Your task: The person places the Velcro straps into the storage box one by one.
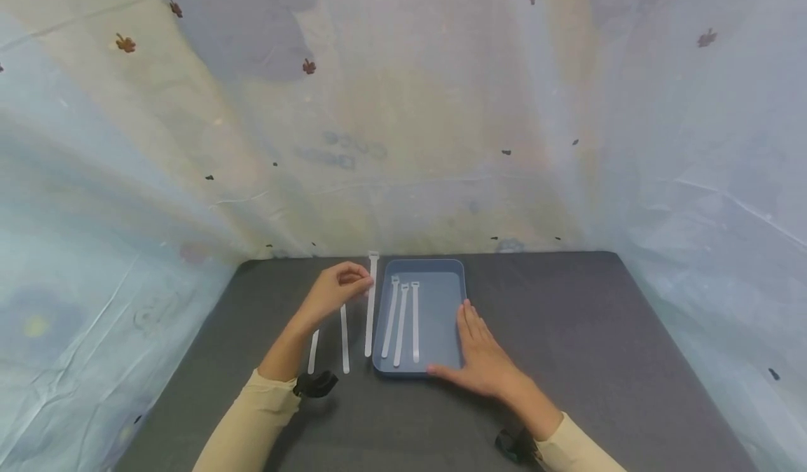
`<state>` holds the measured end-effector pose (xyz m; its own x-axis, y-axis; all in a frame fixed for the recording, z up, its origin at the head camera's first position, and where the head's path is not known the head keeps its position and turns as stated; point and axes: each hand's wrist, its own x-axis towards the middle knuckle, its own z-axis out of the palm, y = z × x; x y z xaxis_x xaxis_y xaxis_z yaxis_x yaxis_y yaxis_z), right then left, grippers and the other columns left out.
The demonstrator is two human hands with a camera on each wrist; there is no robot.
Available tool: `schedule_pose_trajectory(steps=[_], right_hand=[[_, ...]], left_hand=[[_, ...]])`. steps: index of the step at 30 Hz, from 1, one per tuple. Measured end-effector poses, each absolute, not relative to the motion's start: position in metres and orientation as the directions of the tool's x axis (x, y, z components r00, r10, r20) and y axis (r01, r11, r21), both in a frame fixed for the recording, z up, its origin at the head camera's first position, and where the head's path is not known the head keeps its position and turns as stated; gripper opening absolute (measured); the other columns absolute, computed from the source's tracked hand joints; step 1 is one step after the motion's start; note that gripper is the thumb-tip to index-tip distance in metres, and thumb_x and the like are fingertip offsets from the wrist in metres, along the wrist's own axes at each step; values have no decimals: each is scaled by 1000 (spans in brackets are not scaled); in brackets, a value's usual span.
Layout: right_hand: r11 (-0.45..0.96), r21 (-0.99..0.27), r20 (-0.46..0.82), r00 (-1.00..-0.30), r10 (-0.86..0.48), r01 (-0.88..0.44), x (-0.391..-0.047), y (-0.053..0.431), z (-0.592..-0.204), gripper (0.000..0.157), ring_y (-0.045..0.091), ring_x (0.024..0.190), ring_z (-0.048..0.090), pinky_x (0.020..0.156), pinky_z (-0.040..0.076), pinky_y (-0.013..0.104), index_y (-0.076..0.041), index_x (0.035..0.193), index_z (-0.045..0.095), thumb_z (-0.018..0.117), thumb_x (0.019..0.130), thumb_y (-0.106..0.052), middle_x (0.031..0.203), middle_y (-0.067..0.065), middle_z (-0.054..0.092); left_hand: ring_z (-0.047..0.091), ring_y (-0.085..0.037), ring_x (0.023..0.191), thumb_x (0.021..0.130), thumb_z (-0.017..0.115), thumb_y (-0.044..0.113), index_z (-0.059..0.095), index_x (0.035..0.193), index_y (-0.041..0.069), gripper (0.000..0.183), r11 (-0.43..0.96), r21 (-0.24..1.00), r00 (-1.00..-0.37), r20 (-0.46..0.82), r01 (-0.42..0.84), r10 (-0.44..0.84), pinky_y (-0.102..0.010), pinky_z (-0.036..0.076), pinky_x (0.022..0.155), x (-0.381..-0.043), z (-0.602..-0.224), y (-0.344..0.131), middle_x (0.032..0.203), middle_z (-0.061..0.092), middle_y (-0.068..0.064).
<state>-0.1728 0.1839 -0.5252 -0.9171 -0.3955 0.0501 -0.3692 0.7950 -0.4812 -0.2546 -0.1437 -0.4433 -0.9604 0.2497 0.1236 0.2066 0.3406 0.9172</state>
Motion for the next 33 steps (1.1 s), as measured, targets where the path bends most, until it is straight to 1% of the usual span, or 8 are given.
schedule_pose_trajectory(steps=[3,6,8,11,14,16,27,33], right_hand=[[797,-477,49,-917,-396,-369,-173,184,-526,131,45,164,6,131,17,63,11,167,8,70,91,-76,177,30,-2],[799,-477,41,-918,-395,-365,-174,184,-526,132,45,164,5,131,17,62,11,167,7,69,91,-77,177,29,-2],[800,-481,32,-919,-393,-359,-175,184,-527,132,44,165,4,131,16,62,10,168,6,68,91,-78,177,28,-3],[802,-483,20,-920,-391,-352,-175,184,-529,133,43,165,3,132,15,61,9,168,5,67,90,-80,177,27,-4],[801,-486,17,-920,-391,-349,-176,184,-530,133,43,165,3,131,15,61,8,168,5,66,90,-81,177,27,-5],[801,-488,13,-920,-391,-347,-176,184,-531,134,43,165,2,131,15,62,8,168,4,66,90,-81,178,26,-5],[806,-482,8,-922,-388,-343,-176,183,-531,134,41,165,1,132,14,61,8,168,4,65,90,-82,178,26,-5],[800,-490,15,-921,-389,-346,-176,183,-530,133,43,165,3,131,15,62,8,168,5,66,90,-80,177,27,-5]], left_hand=[[74,-25,88,103,76,20,72,115,6,19,331,922,-958,113,200,262,-28,61,73,-257,-443,-135,103,78,-18],[75,-25,87,103,77,20,72,115,5,19,320,927,-956,109,197,271,-28,60,72,-259,-444,-126,103,78,-18],[75,-29,89,103,76,19,72,115,5,19,311,930,-954,104,194,282,-30,60,73,-260,-445,-119,106,77,-22],[75,-39,93,104,75,19,72,115,5,18,314,929,-951,100,195,293,-44,63,79,-261,-446,-108,106,78,-21],[73,-49,101,103,76,18,72,115,4,19,314,930,-947,92,192,307,-61,61,86,-263,-448,-98,105,78,-19],[73,-50,100,103,76,18,72,115,4,19,311,932,-945,87,189,316,-65,60,88,-264,-450,-92,104,79,-17],[74,-49,101,103,76,20,70,116,4,21,298,939,-939,68,175,337,-61,62,88,-277,-459,-66,102,78,-12],[75,-48,100,104,76,19,70,116,2,21,290,943,-938,56,161,341,-62,61,90,-281,-466,-53,101,77,-16]])
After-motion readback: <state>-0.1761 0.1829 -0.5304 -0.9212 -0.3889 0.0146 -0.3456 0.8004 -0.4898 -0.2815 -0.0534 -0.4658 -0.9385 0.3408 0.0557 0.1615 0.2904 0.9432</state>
